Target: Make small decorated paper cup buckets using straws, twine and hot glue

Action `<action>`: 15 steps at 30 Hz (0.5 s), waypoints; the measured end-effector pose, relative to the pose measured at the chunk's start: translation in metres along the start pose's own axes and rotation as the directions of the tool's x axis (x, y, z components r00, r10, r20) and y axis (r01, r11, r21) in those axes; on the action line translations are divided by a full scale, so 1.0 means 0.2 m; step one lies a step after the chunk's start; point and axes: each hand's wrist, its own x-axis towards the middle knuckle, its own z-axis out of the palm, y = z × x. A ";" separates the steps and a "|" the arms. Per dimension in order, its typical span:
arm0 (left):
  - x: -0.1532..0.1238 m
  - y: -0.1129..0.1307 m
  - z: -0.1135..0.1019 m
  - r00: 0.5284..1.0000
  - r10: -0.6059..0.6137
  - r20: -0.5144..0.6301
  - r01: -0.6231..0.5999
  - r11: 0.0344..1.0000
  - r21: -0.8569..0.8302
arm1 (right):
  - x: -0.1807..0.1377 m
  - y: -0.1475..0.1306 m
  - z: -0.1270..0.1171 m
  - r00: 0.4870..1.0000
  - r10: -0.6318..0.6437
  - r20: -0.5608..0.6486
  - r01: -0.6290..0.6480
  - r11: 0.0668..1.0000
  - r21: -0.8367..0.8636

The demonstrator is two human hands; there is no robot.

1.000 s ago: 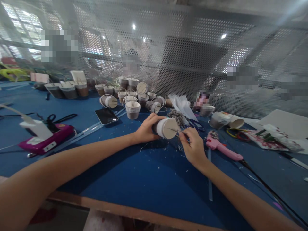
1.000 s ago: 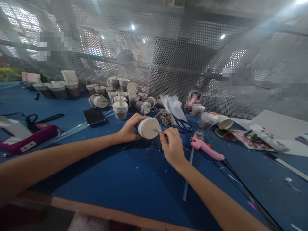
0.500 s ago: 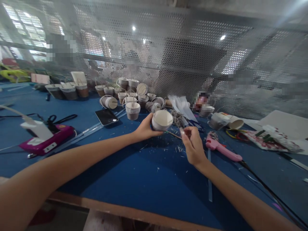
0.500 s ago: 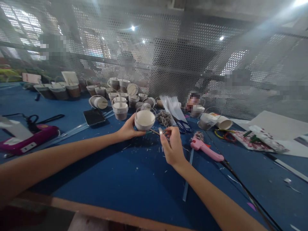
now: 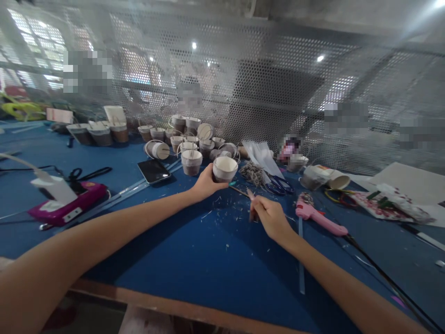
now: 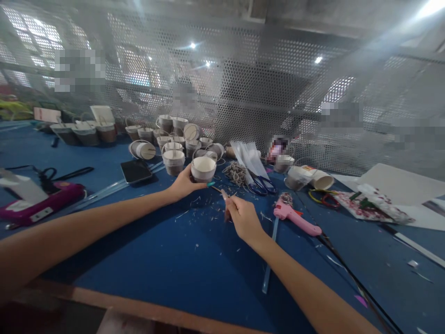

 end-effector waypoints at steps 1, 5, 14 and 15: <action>0.00 0.00 -0.01 0.999 0.049 -0.014 -0.048 0.994 0.095 | 0.01 0.00 0.00 0.999 -0.042 0.001 0.042 0.998 -0.036; 0.04 0.00 -0.08 0.988 0.151 -0.038 -0.130 0.936 0.328 | 0.03 0.00 0.00 0.988 -0.141 0.069 0.148 0.982 -0.113; 0.15 -0.02 -0.17 0.987 0.060 0.152 -0.101 0.956 0.275 | 0.07 0.11 0.03 0.984 0.178 -0.013 -0.175 0.946 -0.273; 0.15 -0.03 -0.18 0.980 0.040 0.194 -0.085 0.970 0.228 | 0.07 0.12 0.03 0.980 0.195 -0.030 -0.195 0.937 -0.289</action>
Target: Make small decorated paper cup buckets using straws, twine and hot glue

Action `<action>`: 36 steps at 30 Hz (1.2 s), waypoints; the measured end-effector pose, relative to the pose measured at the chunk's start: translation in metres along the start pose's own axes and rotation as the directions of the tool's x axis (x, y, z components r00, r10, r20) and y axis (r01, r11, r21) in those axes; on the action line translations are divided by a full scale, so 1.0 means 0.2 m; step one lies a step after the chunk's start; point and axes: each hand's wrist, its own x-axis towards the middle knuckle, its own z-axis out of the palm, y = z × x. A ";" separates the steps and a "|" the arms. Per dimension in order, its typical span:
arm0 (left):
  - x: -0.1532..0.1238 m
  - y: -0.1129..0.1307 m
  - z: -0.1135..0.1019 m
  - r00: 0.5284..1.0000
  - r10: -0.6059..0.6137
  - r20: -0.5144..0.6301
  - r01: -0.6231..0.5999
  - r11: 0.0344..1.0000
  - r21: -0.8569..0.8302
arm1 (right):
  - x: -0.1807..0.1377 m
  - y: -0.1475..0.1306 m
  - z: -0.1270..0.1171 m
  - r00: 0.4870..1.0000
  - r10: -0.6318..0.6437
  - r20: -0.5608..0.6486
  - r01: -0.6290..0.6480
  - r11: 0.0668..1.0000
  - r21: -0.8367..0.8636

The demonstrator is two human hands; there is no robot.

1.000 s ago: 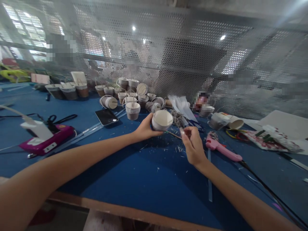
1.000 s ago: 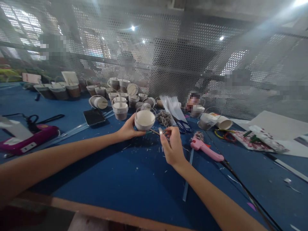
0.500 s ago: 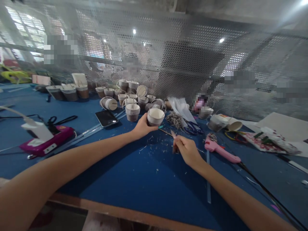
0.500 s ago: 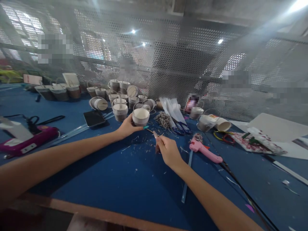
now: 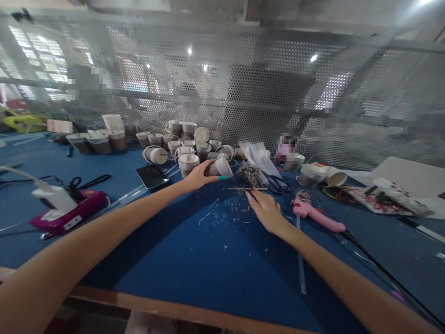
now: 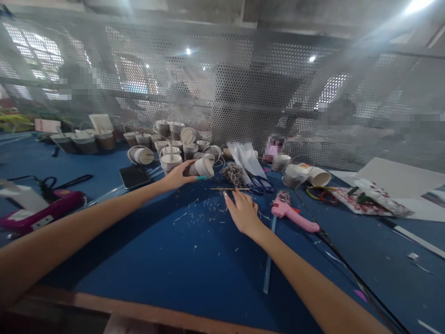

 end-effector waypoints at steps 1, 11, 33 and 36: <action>0.00 -0.01 0.00 0.999 -0.010 0.037 0.011 0.999 -0.034 | 0.01 0.01 0.00 1.000 0.013 -0.010 -0.013 1.000 -0.012; 0.01 -0.04 -0.05 0.999 -0.024 0.048 0.022 0.999 0.031 | 0.00 0.03 0.01 0.999 -0.039 -0.010 0.038 0.995 -0.088; 0.00 -0.03 0.02 0.974 -0.213 -0.076 0.141 0.836 -0.530 | 0.25 -0.09 0.00 0.988 -0.086 -0.126 0.105 0.982 0.157; -0.05 0.00 0.08 0.961 -0.202 -0.188 0.059 0.815 -0.576 | 0.41 -0.22 0.08 0.978 -0.197 -0.075 0.188 0.976 -0.110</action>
